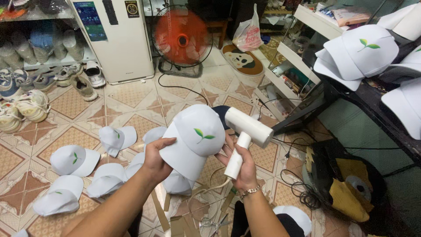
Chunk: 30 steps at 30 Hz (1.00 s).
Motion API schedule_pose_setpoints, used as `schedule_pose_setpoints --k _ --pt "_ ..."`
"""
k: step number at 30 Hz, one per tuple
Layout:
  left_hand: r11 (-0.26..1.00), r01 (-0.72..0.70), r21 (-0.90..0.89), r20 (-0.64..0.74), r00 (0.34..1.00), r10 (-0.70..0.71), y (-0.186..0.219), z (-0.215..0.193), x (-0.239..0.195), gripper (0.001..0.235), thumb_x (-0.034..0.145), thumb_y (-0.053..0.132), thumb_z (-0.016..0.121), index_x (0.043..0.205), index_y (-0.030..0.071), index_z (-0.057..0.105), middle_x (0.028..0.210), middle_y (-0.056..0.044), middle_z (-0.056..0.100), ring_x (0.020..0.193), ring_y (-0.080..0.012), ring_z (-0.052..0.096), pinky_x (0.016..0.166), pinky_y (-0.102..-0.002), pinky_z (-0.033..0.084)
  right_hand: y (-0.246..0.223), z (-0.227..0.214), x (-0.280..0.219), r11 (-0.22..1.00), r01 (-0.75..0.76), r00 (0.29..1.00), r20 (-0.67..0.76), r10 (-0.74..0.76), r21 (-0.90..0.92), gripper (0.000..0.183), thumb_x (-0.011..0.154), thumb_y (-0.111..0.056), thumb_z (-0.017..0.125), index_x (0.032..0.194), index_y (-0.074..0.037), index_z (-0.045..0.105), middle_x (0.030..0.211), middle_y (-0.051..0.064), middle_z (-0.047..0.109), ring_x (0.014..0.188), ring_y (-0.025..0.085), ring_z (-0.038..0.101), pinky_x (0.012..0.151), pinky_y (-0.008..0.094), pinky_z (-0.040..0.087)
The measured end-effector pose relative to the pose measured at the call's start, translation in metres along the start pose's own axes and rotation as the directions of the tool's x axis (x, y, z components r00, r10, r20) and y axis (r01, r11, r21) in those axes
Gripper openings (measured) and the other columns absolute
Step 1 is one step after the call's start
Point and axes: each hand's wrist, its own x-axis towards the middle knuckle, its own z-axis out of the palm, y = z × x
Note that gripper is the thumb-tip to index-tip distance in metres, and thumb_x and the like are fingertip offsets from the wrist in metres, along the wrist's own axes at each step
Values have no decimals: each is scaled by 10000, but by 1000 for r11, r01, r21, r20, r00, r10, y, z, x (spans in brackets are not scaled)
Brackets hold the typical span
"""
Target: The person sits on the floor and wipes a white cap with a cloth, then uses a hair dryer to dry the cap. Multiple white caps with a green logo are visible on the floor.
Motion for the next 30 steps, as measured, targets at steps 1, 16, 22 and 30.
schedule_pose_setpoints --k 1,16,22,30 --pt "999 -52 -15 -35 998 52 -3 -8 3 519 877 163 569 1343 -65 538 1281 -219 660 1162 -361 647 1038 -486 501 -1 -1 2 1000 -6 998 -58 7 14 400 950 -225 486 1293 -36 407 1485 196 546 1368 338 535 1076 571 482" --pt "952 -259 -161 -356 915 189 2 -45 29 439 898 101 571 1328 9 559 1247 -142 675 1115 -302 667 1002 -463 520 7 1 22 908 -173 948 -313 49 -382 437 954 -283 631 1332 -80 548 772 21 521 526 122 490 443 274 427" --pt "924 -342 171 -346 857 381 -5 -34 15 426 848 -67 636 1268 -17 580 1208 -143 696 1077 -262 681 963 -403 540 20 24 23 804 -78 979 -198 -50 -589 317 948 -240 640 1186 -65 525 752 13 558 525 79 520 387 250 440" --pt "891 -279 357 -354 842 406 -12 -33 9 391 837 -74 652 1222 -21 610 1122 -141 721 977 -245 694 855 -375 558 41 22 4 646 -67 993 -113 -29 -761 288 876 -137 757 1084 15 628 757 48 661 454 102 566 381 261 452"
